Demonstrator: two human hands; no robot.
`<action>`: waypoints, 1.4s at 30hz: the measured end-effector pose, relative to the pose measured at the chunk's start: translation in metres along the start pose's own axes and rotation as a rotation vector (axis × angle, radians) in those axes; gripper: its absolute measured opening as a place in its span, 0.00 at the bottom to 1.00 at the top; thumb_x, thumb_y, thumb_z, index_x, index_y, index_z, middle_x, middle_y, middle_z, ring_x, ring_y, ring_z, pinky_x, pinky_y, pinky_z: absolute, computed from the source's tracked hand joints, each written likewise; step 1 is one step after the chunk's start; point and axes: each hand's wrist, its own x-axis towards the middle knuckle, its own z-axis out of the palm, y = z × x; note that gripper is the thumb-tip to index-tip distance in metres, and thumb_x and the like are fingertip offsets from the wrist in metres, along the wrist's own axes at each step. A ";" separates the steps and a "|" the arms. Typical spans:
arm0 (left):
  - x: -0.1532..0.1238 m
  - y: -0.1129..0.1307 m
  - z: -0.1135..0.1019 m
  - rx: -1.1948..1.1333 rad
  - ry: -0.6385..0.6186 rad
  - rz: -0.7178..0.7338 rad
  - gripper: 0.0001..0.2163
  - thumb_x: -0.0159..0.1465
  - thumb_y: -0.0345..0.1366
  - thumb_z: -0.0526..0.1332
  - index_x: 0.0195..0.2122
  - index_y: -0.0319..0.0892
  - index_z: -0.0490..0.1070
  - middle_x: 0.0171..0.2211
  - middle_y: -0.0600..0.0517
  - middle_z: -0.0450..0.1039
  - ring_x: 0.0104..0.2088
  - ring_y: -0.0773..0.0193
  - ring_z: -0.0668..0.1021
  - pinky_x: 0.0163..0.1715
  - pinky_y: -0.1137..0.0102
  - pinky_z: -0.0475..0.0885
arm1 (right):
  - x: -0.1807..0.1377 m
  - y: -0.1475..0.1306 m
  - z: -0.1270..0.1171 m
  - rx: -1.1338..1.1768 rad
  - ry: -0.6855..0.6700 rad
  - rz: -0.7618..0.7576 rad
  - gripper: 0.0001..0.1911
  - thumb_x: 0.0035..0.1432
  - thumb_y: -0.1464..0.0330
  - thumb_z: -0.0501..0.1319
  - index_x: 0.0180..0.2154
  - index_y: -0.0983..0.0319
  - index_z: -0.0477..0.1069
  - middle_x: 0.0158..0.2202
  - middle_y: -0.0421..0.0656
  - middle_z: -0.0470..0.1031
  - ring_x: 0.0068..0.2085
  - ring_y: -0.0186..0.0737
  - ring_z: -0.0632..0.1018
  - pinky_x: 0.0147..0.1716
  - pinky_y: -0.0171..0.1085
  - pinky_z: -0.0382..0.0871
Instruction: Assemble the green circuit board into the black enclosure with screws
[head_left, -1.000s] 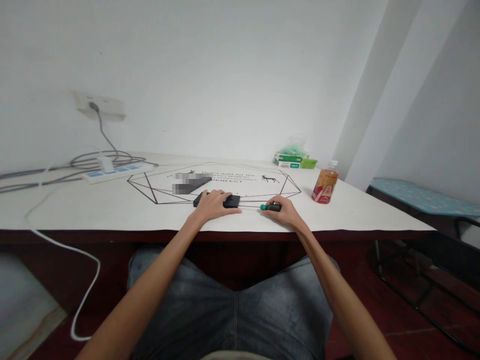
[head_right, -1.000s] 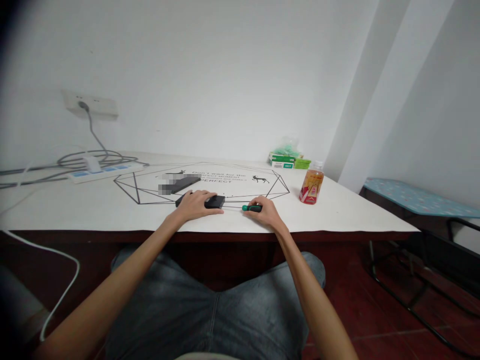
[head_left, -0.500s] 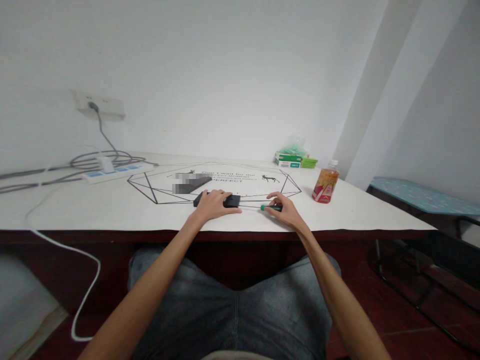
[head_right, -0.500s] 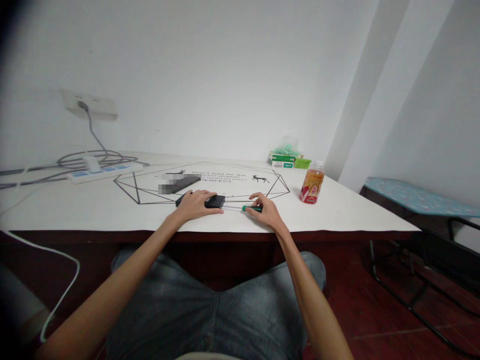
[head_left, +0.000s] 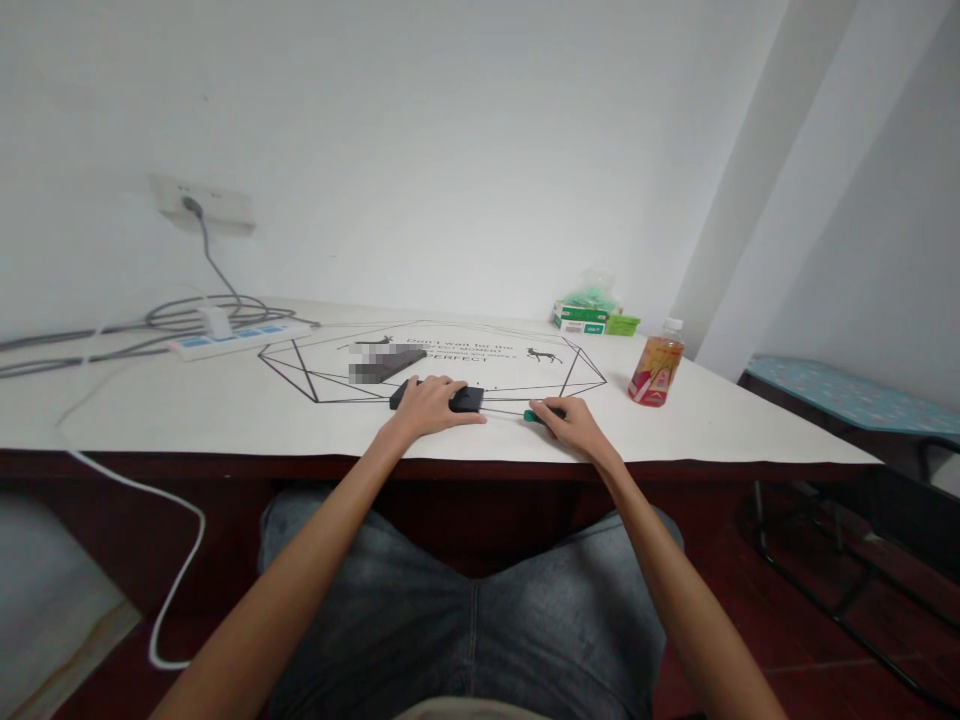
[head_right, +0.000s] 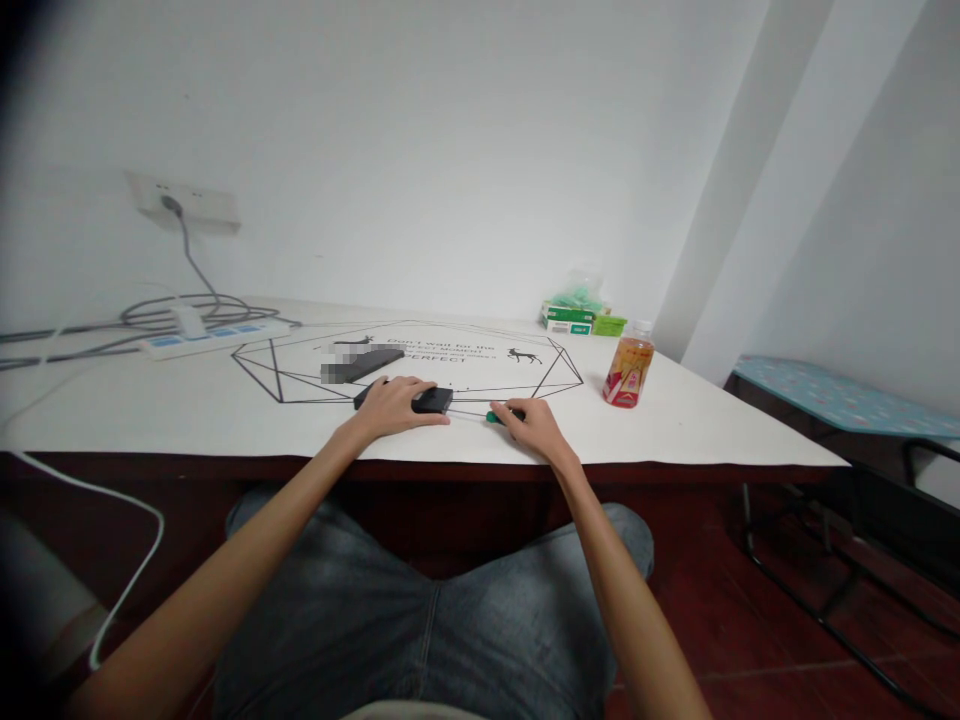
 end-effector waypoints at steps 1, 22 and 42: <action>0.000 0.000 0.000 -0.003 -0.007 -0.003 0.40 0.54 0.71 0.53 0.58 0.48 0.70 0.57 0.41 0.72 0.56 0.41 0.70 0.58 0.49 0.55 | 0.000 0.000 0.000 -0.009 0.004 -0.005 0.26 0.63 0.51 0.54 0.26 0.62 0.77 0.20 0.42 0.72 0.25 0.38 0.71 0.28 0.37 0.62; 0.000 0.000 0.000 -0.005 -0.003 -0.004 0.40 0.53 0.71 0.54 0.58 0.48 0.70 0.57 0.41 0.72 0.56 0.41 0.71 0.57 0.49 0.56 | 0.002 0.003 0.001 0.102 0.035 0.066 0.16 0.47 0.56 0.69 0.26 0.61 0.73 0.25 0.40 0.75 0.28 0.38 0.72 0.30 0.36 0.62; 0.000 -0.002 0.003 -0.015 0.016 0.010 0.41 0.53 0.72 0.53 0.57 0.47 0.71 0.56 0.40 0.72 0.56 0.41 0.71 0.57 0.47 0.55 | 0.001 0.007 -0.002 0.201 0.035 0.056 0.14 0.46 0.58 0.69 0.30 0.62 0.78 0.31 0.45 0.79 0.34 0.43 0.76 0.37 0.41 0.69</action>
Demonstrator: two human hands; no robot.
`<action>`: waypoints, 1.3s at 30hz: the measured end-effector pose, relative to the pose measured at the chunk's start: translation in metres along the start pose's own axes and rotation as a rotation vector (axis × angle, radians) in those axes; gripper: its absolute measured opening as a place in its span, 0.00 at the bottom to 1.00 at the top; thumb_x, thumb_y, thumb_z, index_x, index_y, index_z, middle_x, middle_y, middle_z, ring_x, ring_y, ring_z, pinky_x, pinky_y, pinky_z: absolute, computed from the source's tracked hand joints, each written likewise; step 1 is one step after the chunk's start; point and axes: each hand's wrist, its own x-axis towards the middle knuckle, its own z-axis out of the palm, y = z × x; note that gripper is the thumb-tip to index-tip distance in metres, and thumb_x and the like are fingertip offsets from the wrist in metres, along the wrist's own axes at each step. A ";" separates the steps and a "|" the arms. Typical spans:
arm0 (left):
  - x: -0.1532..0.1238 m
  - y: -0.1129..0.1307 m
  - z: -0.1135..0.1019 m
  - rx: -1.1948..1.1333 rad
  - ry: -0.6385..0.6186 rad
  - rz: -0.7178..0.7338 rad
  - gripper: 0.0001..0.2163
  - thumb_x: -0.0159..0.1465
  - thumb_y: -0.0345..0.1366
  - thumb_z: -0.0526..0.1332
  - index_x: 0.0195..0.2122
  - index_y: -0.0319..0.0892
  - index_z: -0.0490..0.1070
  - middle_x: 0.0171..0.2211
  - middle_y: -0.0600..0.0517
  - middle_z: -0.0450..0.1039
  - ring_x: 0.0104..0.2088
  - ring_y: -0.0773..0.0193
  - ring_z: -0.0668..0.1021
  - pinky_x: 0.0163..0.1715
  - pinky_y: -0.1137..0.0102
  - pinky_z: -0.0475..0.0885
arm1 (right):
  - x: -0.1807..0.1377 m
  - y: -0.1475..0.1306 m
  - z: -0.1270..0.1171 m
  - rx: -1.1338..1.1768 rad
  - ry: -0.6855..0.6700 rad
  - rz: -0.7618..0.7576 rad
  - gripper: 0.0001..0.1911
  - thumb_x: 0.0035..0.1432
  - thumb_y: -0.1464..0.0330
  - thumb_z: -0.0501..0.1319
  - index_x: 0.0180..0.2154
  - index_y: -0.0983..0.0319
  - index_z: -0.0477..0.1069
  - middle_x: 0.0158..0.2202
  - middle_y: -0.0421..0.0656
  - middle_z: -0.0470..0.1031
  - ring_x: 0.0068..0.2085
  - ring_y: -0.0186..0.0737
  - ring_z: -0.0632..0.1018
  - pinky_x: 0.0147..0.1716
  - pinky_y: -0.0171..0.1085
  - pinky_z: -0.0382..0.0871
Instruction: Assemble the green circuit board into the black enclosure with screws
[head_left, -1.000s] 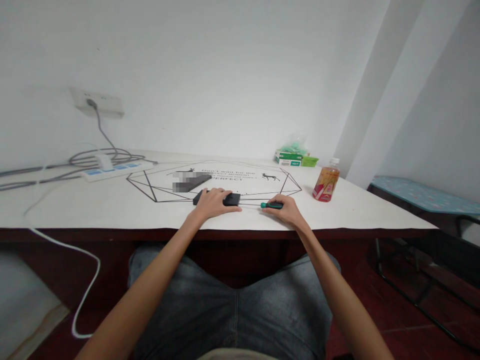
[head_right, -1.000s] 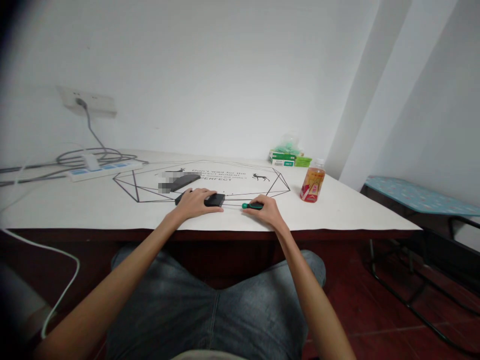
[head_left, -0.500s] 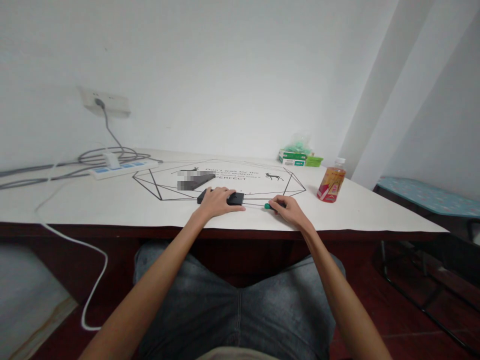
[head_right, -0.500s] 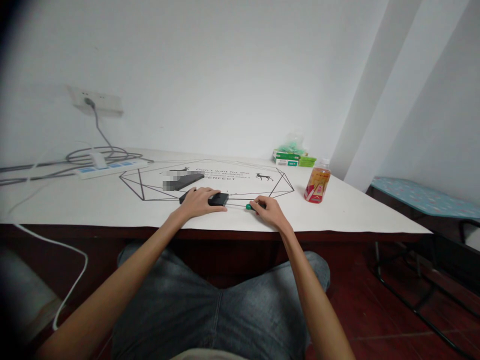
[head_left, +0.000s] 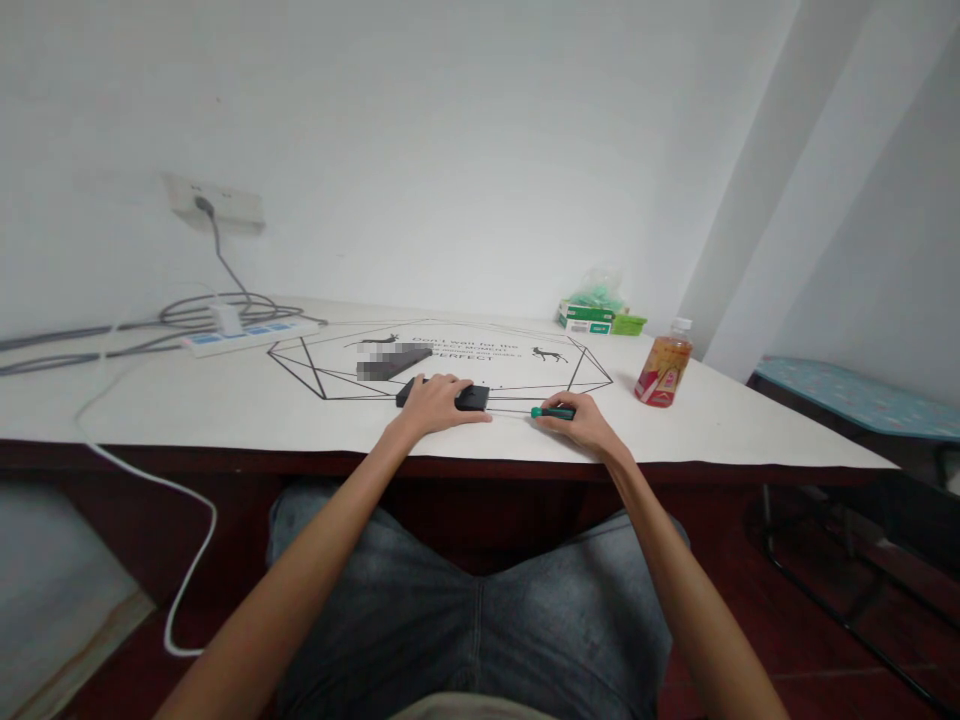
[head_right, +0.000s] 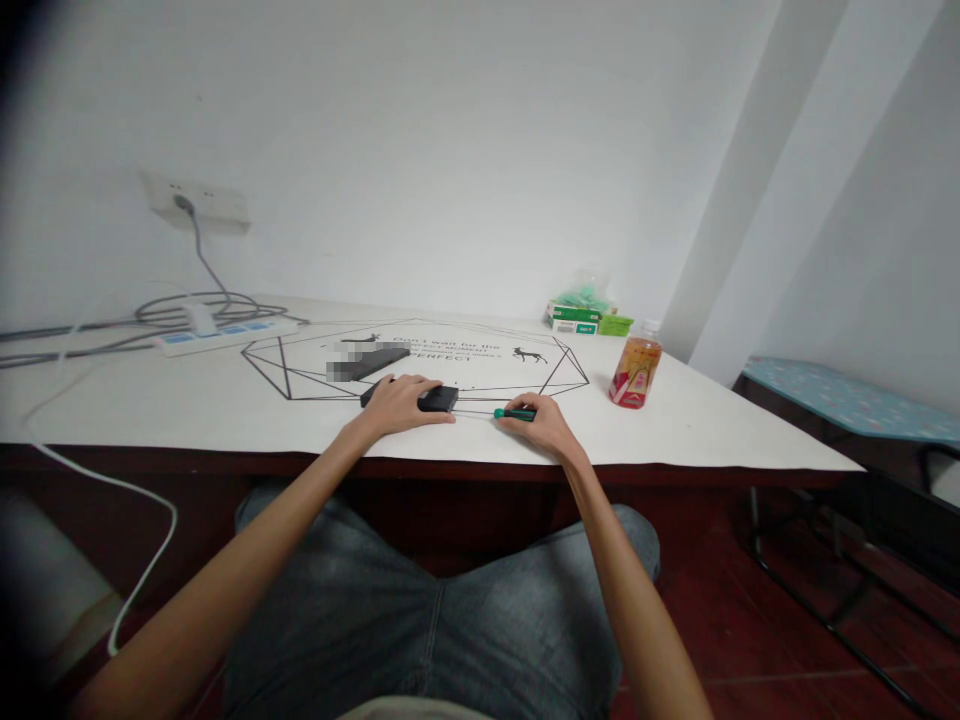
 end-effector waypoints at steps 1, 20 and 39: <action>0.000 0.000 0.000 0.000 0.004 0.001 0.41 0.53 0.72 0.53 0.57 0.46 0.71 0.56 0.40 0.72 0.55 0.41 0.71 0.57 0.47 0.55 | 0.000 0.000 0.000 0.003 0.010 -0.004 0.14 0.46 0.58 0.69 0.30 0.62 0.77 0.31 0.45 0.79 0.33 0.43 0.76 0.37 0.41 0.69; -0.001 0.000 -0.001 -0.015 -0.001 -0.004 0.39 0.54 0.71 0.53 0.57 0.49 0.71 0.57 0.42 0.72 0.56 0.41 0.71 0.58 0.48 0.55 | -0.001 -0.002 -0.001 0.002 0.023 -0.004 0.15 0.46 0.56 0.68 0.30 0.61 0.76 0.32 0.45 0.79 0.34 0.44 0.76 0.39 0.43 0.70; -0.001 0.002 -0.004 -0.013 -0.004 -0.004 0.39 0.55 0.70 0.53 0.57 0.47 0.71 0.56 0.41 0.72 0.56 0.41 0.71 0.57 0.49 0.56 | -0.001 -0.002 0.000 -0.011 0.021 0.002 0.14 0.47 0.57 0.68 0.29 0.60 0.75 0.32 0.45 0.79 0.34 0.43 0.76 0.38 0.42 0.69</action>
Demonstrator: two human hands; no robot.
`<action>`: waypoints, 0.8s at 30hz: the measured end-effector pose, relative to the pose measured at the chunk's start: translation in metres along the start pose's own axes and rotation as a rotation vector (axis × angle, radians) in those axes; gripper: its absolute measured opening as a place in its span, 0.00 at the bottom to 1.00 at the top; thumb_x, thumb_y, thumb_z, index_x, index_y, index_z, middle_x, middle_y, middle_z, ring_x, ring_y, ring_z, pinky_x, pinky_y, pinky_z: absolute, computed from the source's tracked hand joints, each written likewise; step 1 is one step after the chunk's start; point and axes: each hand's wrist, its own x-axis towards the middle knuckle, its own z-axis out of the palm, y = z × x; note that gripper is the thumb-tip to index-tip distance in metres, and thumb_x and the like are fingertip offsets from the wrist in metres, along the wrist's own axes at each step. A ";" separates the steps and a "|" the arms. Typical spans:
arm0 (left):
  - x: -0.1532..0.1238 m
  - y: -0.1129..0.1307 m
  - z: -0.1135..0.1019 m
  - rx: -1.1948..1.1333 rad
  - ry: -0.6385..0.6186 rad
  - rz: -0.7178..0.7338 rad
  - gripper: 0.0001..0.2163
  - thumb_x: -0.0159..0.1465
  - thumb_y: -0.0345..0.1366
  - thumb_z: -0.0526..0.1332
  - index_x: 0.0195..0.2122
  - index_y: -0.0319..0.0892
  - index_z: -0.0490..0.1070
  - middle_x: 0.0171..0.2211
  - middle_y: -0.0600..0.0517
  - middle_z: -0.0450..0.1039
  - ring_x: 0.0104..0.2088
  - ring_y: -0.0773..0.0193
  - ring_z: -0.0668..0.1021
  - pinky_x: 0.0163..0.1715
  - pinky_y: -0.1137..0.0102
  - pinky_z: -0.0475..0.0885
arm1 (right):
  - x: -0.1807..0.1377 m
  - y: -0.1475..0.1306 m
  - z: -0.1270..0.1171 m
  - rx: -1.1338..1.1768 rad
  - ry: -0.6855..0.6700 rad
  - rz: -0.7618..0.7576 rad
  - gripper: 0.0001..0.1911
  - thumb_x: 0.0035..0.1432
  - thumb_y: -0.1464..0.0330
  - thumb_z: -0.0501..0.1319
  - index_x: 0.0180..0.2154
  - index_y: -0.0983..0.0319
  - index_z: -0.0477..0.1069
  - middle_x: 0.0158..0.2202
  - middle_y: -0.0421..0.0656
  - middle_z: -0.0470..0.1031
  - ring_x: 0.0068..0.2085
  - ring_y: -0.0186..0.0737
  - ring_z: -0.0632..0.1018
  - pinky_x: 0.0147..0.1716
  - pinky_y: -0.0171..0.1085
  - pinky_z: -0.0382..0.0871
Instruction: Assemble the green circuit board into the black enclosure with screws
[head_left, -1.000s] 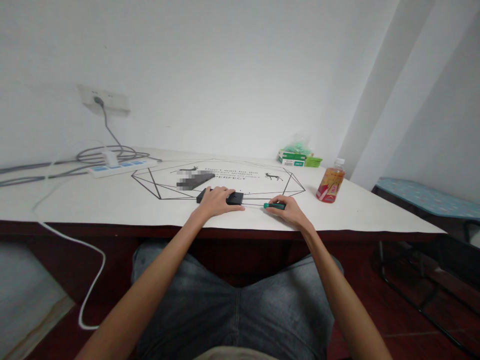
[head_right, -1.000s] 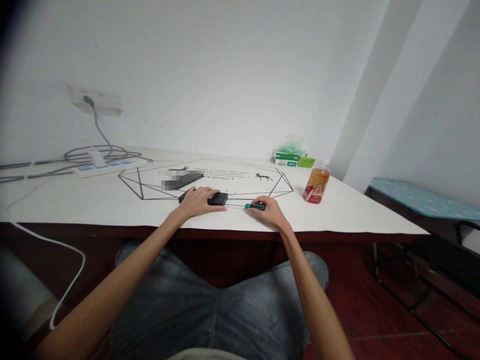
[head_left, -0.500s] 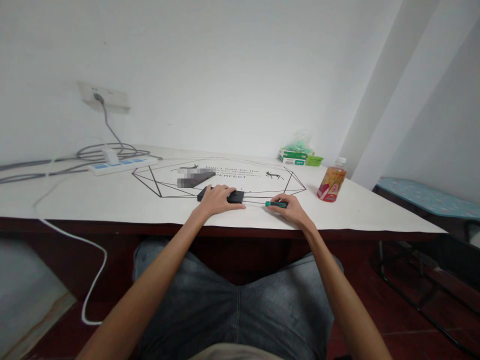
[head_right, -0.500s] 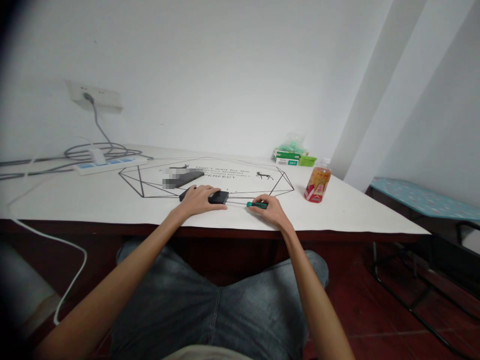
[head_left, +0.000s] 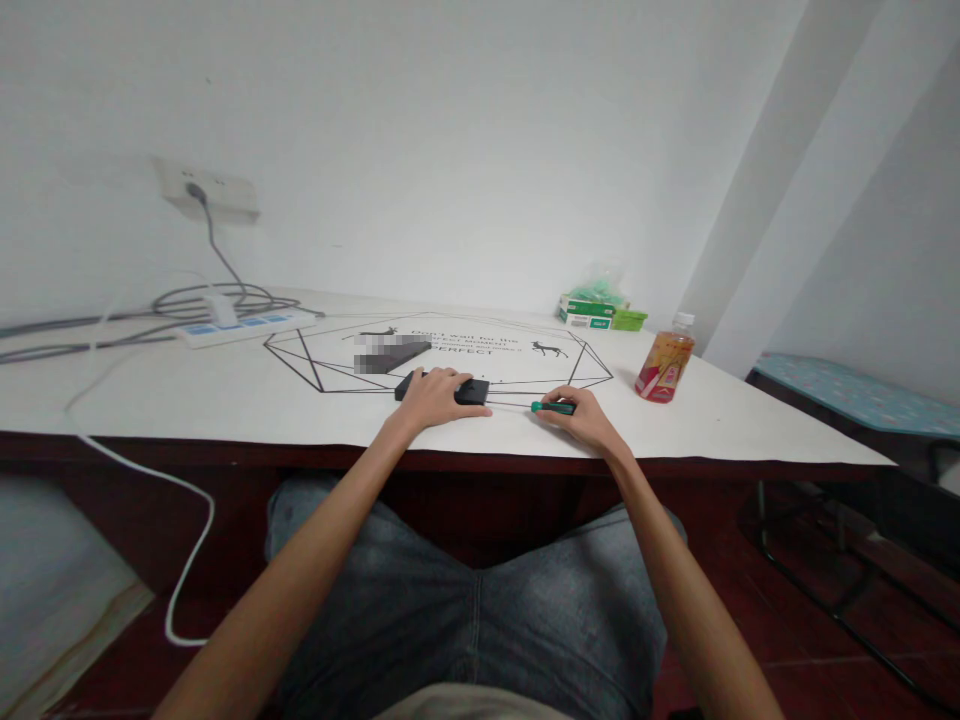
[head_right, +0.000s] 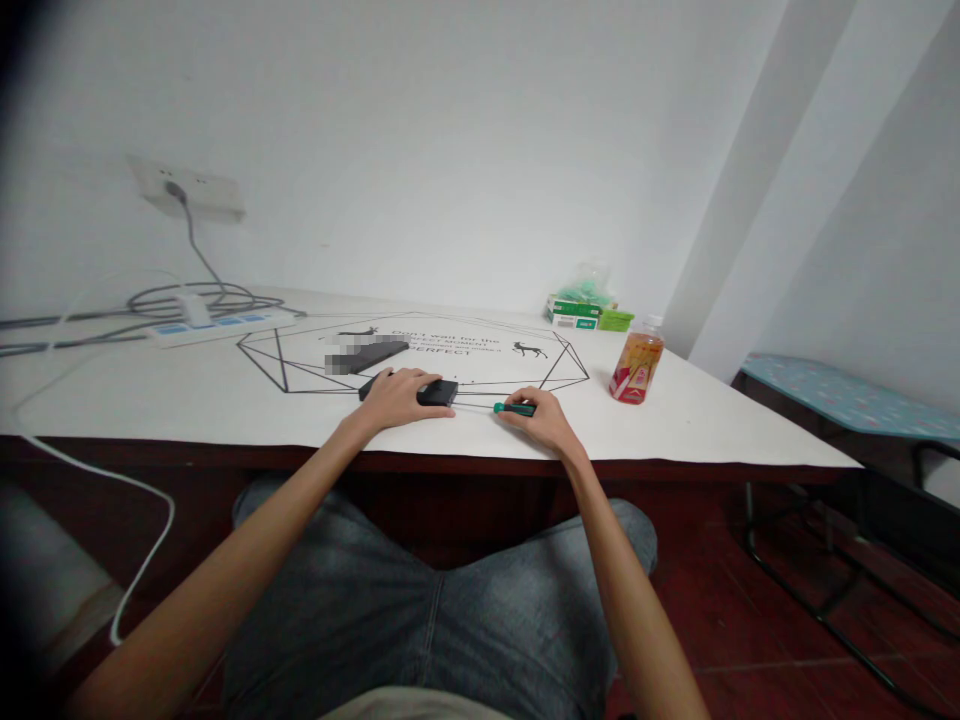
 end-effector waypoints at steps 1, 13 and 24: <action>0.000 0.000 0.000 -0.001 0.000 0.000 0.39 0.55 0.70 0.53 0.57 0.47 0.71 0.56 0.41 0.73 0.56 0.41 0.71 0.57 0.49 0.56 | 0.000 0.000 0.000 0.001 -0.005 -0.005 0.13 0.47 0.57 0.68 0.29 0.60 0.75 0.32 0.45 0.79 0.34 0.43 0.76 0.39 0.42 0.69; 0.001 -0.001 0.000 -0.002 -0.011 -0.005 0.41 0.53 0.72 0.53 0.57 0.49 0.71 0.56 0.41 0.72 0.56 0.42 0.71 0.57 0.49 0.56 | -0.001 -0.003 -0.001 0.020 -0.005 -0.001 0.13 0.47 0.58 0.68 0.29 0.60 0.75 0.32 0.45 0.79 0.37 0.45 0.77 0.42 0.43 0.69; 0.001 -0.001 0.001 0.003 -0.008 -0.004 0.41 0.52 0.72 0.53 0.57 0.48 0.71 0.55 0.41 0.73 0.55 0.42 0.71 0.56 0.50 0.56 | 0.000 -0.003 -0.001 -0.001 0.006 -0.007 0.12 0.47 0.58 0.68 0.29 0.60 0.76 0.33 0.45 0.79 0.37 0.45 0.78 0.42 0.44 0.70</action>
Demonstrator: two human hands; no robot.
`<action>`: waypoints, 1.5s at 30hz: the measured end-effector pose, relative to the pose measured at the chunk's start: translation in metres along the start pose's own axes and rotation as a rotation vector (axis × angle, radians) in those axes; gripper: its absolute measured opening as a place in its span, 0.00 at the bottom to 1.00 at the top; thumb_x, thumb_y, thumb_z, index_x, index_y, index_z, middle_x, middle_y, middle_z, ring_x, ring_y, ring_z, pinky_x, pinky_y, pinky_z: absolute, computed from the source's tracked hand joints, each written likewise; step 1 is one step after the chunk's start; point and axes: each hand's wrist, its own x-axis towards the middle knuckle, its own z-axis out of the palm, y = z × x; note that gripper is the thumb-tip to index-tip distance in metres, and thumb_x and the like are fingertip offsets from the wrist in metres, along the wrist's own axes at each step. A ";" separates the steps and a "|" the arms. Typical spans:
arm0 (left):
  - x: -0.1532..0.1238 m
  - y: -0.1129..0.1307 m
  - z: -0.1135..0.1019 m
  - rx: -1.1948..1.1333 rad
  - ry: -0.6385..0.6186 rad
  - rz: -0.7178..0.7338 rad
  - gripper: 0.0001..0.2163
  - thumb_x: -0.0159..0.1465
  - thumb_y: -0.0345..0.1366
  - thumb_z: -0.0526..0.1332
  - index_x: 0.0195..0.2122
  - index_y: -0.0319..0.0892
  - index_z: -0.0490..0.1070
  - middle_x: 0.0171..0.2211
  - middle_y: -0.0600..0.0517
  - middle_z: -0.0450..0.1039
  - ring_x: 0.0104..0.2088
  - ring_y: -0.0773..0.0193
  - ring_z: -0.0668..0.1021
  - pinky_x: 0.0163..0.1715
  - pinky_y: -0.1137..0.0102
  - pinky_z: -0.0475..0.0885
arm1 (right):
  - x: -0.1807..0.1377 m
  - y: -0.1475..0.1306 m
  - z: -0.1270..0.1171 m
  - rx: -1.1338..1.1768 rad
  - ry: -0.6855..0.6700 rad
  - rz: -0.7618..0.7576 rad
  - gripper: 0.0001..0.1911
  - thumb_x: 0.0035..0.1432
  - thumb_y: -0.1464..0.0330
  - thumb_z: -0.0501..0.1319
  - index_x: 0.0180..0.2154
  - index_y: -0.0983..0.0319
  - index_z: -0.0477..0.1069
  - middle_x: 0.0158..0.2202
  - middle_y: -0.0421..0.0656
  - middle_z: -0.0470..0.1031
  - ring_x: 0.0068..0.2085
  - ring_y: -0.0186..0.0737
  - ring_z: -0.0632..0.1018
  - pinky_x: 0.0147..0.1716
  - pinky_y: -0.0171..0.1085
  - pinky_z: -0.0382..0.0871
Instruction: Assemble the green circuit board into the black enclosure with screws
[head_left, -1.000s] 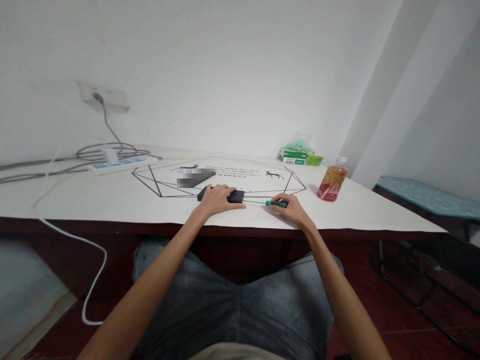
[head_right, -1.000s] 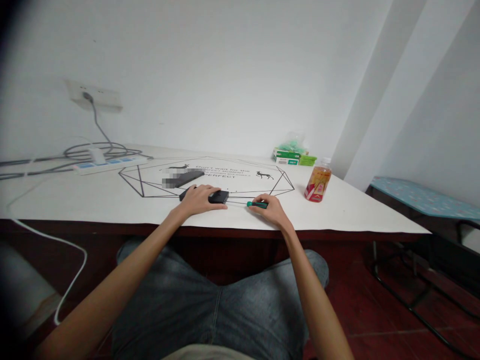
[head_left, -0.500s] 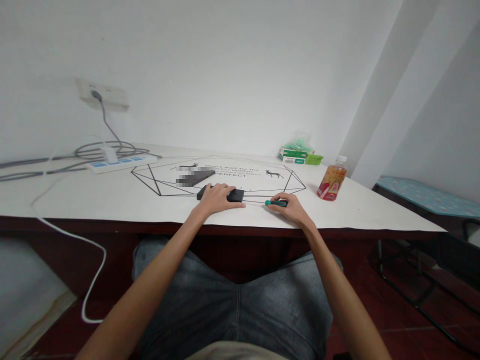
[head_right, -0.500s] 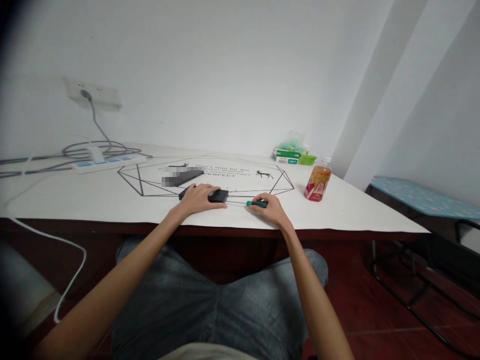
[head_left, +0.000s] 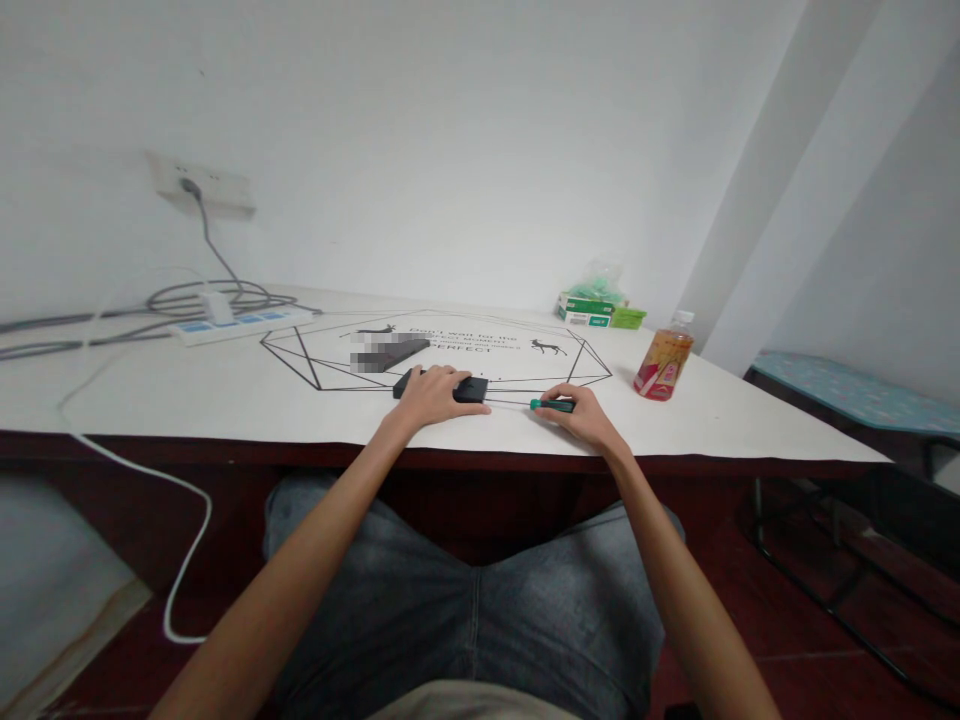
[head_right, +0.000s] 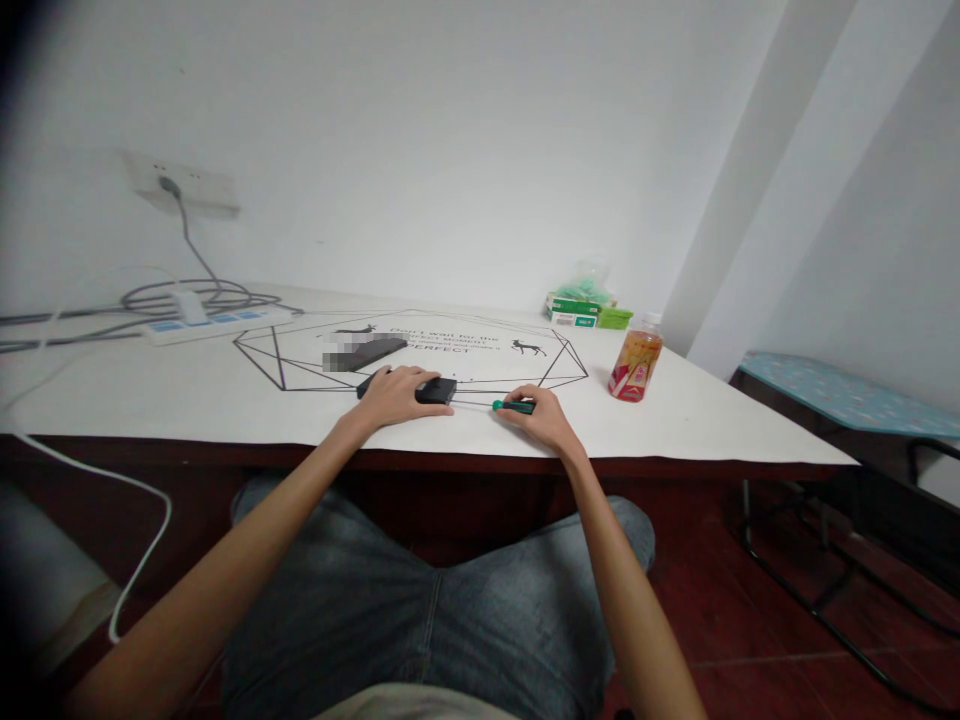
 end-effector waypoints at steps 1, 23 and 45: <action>0.000 0.000 0.000 -0.002 0.002 0.001 0.41 0.52 0.73 0.53 0.57 0.48 0.71 0.55 0.41 0.73 0.55 0.41 0.71 0.56 0.49 0.56 | 0.000 0.000 0.000 0.000 0.003 0.000 0.12 0.47 0.58 0.68 0.29 0.60 0.76 0.33 0.45 0.80 0.37 0.46 0.78 0.43 0.44 0.70; 0.000 0.001 0.001 -0.002 0.012 0.009 0.41 0.52 0.72 0.54 0.57 0.47 0.71 0.56 0.40 0.73 0.55 0.41 0.71 0.56 0.49 0.56 | -0.002 -0.004 0.003 -0.183 -0.041 0.021 0.29 0.61 0.48 0.54 0.21 0.62 0.73 0.19 0.42 0.71 0.26 0.39 0.71 0.29 0.37 0.60; -0.002 0.003 0.002 -0.140 0.166 0.159 0.29 0.56 0.59 0.63 0.52 0.45 0.75 0.53 0.41 0.72 0.55 0.44 0.70 0.57 0.50 0.57 | -0.002 0.007 0.005 -0.153 0.025 -0.085 0.14 0.54 0.55 0.65 0.30 0.60 0.74 0.30 0.41 0.78 0.33 0.40 0.76 0.36 0.37 0.66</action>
